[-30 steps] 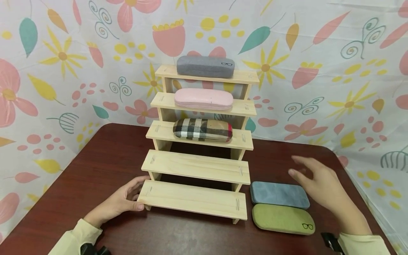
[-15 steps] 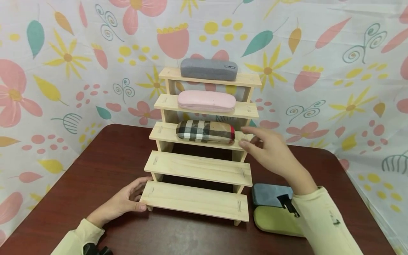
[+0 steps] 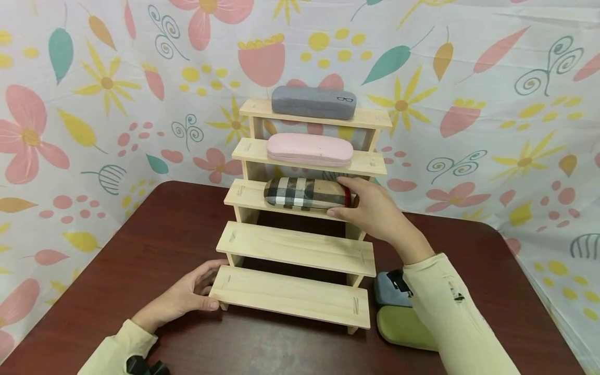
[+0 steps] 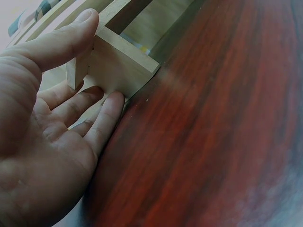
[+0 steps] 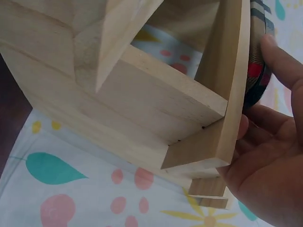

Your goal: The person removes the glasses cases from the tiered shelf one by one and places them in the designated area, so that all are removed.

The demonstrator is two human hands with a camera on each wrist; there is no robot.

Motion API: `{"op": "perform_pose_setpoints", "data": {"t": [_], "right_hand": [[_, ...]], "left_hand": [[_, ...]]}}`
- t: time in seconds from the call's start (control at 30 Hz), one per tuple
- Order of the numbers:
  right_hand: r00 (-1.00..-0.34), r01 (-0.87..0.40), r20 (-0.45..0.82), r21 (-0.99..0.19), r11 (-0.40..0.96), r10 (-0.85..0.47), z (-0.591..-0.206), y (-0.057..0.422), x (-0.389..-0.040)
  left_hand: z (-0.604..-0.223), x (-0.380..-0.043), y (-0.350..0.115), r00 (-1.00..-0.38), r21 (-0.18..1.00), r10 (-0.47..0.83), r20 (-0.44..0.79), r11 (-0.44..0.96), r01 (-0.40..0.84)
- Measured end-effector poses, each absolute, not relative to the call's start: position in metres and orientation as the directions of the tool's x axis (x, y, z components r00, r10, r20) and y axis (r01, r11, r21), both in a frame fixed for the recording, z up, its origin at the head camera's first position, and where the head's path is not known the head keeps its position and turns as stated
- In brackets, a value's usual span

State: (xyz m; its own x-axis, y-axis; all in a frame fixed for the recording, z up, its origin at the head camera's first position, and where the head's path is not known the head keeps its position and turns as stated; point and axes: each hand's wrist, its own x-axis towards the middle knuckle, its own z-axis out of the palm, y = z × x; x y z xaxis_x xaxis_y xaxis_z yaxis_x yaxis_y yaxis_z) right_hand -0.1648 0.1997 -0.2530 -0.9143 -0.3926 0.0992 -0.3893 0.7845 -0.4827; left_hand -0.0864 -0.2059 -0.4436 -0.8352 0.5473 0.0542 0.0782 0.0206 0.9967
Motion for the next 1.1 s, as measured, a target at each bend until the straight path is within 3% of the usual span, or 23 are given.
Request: {"op": "perform_pose_setpoints", "data": {"t": [0.53,1.1], "right_hand": [[-0.914,-0.389,0.093,-0.484,0.784,-0.396,-0.254,0.196,-0.171],[-0.906,-0.419,0.166,-0.490,0.764,-0.390,-0.264,0.199,-0.170]], "left_hand": [[-0.443,-0.087,-0.206,-0.841,0.993,0.538,0.067,0.049,0.110],[-0.444,-0.087,-0.205,-0.829,0.994,0.554,0.077,0.024,0.108]]}}
